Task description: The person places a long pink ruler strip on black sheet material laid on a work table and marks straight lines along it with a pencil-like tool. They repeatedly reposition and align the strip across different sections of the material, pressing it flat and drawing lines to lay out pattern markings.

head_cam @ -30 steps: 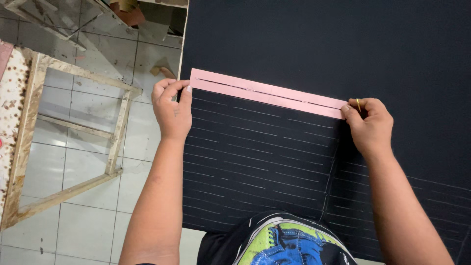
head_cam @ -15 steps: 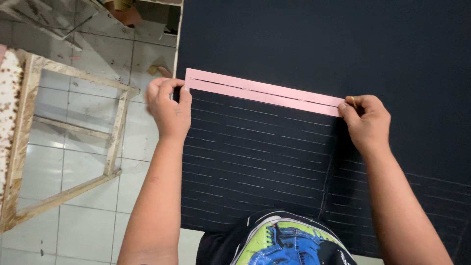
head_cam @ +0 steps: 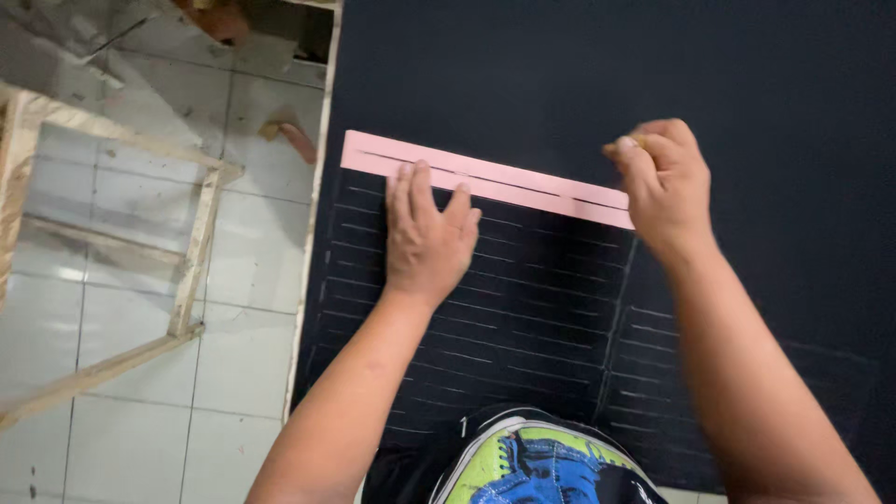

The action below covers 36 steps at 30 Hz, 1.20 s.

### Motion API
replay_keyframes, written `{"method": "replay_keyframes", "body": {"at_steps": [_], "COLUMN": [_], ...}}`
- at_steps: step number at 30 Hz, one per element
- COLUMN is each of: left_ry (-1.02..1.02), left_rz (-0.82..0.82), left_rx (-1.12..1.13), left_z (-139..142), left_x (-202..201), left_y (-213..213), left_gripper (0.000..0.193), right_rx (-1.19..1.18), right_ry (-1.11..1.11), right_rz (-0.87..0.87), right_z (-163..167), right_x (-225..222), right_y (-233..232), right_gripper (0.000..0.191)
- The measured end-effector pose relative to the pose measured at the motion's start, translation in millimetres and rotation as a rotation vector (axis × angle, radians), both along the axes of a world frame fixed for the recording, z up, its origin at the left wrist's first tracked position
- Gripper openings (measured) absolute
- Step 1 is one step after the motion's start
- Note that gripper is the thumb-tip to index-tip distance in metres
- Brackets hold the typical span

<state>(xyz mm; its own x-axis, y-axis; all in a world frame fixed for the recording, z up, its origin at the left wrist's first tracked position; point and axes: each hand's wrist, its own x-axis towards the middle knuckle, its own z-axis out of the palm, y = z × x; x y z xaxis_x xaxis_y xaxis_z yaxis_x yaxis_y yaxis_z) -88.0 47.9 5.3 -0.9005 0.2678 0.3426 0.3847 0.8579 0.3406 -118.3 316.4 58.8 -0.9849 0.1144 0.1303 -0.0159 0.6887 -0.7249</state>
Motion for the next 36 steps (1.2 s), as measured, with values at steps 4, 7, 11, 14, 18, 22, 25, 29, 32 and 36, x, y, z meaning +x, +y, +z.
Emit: {"method": "replay_keyframes", "body": {"at_steps": [4, 7, 11, 14, 18, 22, 25, 29, 32, 36], "left_ry": [0.013, -0.041, 0.009, 0.017, 0.021, -0.001, -0.005, 0.007, -0.034, 0.024], "left_rz": [0.025, 0.013, 0.029, 0.028, 0.022, 0.033, 0.047, 0.054, 0.045, 0.03], "left_rx": [0.027, 0.01, 0.048, 0.04, 0.076, 0.071, 0.043, 0.011, 0.045, 0.049], "left_z": [9, 16, 23, 24, 22, 25, 29, 29, 26, 19], "left_x": [-5, -7, -8, -7, -8, -7, -6, -6, -6, -8], "left_y": [-3, -7, -11, -15, -19, -20, -21, -22, -22, -20], "left_gripper": [0.035, 0.039, 0.051, 0.047, 0.026, 0.027, 0.032, 0.038, 0.03, 0.041], "right_rx": [0.024, -0.029, -0.035, -0.048, -0.048, 0.122, 0.199, 0.205, 0.15, 0.173], "right_ry": [-0.038, -0.14, -0.283, -0.307, -0.245, -0.014, 0.04, 0.106, 0.142, 0.08], "right_rz": [0.195, 0.421, 0.577, 0.611, 0.653, 0.742, 0.719, 0.71, 0.718, 0.679], "right_z": [16, 26, 32, 30, 22, 18, 20, 22, 19, 22], "right_x": [-32, -59, -80, -88, -94, -100, -108, -112, -105, -77], "right_y": [-84, -145, -203, -221, -232, -236, -236, -233, -225, -183], "right_gripper": [0.019, 0.023, 0.025, 0.026, 0.024, 0.021, 0.019, 0.018, 0.016, 0.016]}}
